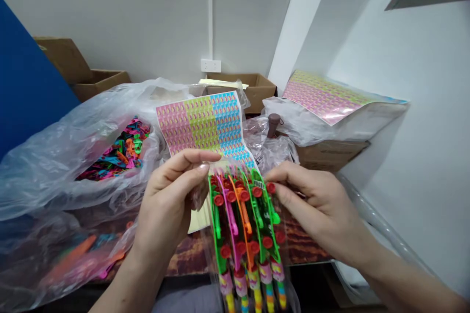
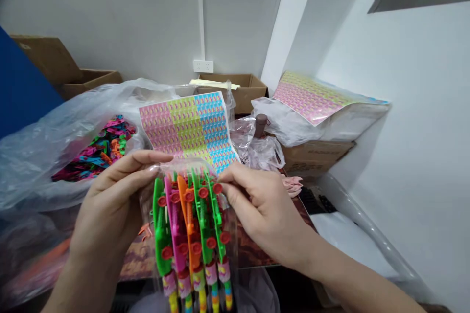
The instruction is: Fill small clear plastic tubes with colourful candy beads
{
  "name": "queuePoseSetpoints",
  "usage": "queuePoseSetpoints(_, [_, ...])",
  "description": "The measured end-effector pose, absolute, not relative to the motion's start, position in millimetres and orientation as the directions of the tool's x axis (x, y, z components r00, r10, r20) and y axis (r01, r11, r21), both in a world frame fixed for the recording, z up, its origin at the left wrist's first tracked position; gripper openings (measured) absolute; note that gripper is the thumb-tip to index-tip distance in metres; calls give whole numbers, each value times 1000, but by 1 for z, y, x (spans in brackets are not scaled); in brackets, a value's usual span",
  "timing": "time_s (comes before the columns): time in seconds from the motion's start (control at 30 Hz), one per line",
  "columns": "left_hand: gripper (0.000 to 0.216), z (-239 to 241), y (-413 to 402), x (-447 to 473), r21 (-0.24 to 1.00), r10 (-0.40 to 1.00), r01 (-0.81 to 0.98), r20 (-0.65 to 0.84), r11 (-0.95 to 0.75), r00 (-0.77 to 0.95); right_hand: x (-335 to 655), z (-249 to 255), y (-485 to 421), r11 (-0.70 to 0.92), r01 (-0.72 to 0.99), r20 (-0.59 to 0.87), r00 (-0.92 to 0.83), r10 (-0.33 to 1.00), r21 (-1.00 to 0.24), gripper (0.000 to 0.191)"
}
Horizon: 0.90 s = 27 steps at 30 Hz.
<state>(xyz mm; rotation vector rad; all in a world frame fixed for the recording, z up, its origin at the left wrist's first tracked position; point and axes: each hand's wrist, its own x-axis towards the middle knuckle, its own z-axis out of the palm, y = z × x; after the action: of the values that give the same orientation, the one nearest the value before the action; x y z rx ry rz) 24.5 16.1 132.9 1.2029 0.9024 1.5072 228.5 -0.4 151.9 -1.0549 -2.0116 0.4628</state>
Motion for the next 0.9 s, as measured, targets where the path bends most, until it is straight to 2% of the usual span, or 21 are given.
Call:
queuePoseSetpoints(0.07, [16,132,16,26,940,952,-149,300,-306,-58,229,152,1,573,518,475,-323,819,-635,16])
queuePoseSetpoints(0.13, [16,131,16,26,900,896,65,435,-431,-88,231,153,3,556,529,476,-296,829,-640,17])
queuePoseSetpoints(0.23, [17,130,15,28,647,704,459,707,-609,-61,234,154,5,547,551,473,-287,833,-630,17])
queuePoseSetpoints(0.3, [19,130,14,29,491,607,580,794,-650,7,236,156,6,538,571,503,-237,831,-620,16])
queuePoseSetpoints(0.33, [20,131,13,29,465,595,593,803,-658,31,237,156,5,539,582,528,-210,823,-609,15])
queuePoseSetpoints(0.4, [21,135,13,30,494,628,567,777,-659,53,240,159,5,560,599,561,-212,800,-572,16])
queuePoseSetpoints(0.47, [19,142,13,30,588,693,490,719,-643,48,243,162,4,581,609,582,-229,780,-540,16])
queuePoseSetpoints(0.6, [23,165,17,37,794,811,189,585,-578,25,249,178,1,570,624,661,-111,742,-534,15])
queuePoseSetpoints(0.7, [31,180,28,50,890,862,-12,444,-455,245,243,190,-1,614,604,647,-202,735,-508,14])
queuePoseSetpoints(0.8, [20,186,44,65,946,808,-56,302,-318,505,233,194,5,660,583,616,-317,721,-473,16])
queuePoseSetpoints(0.9, [13,184,57,77,966,798,-86,251,-245,548,234,190,20,643,540,611,-270,744,-544,17])
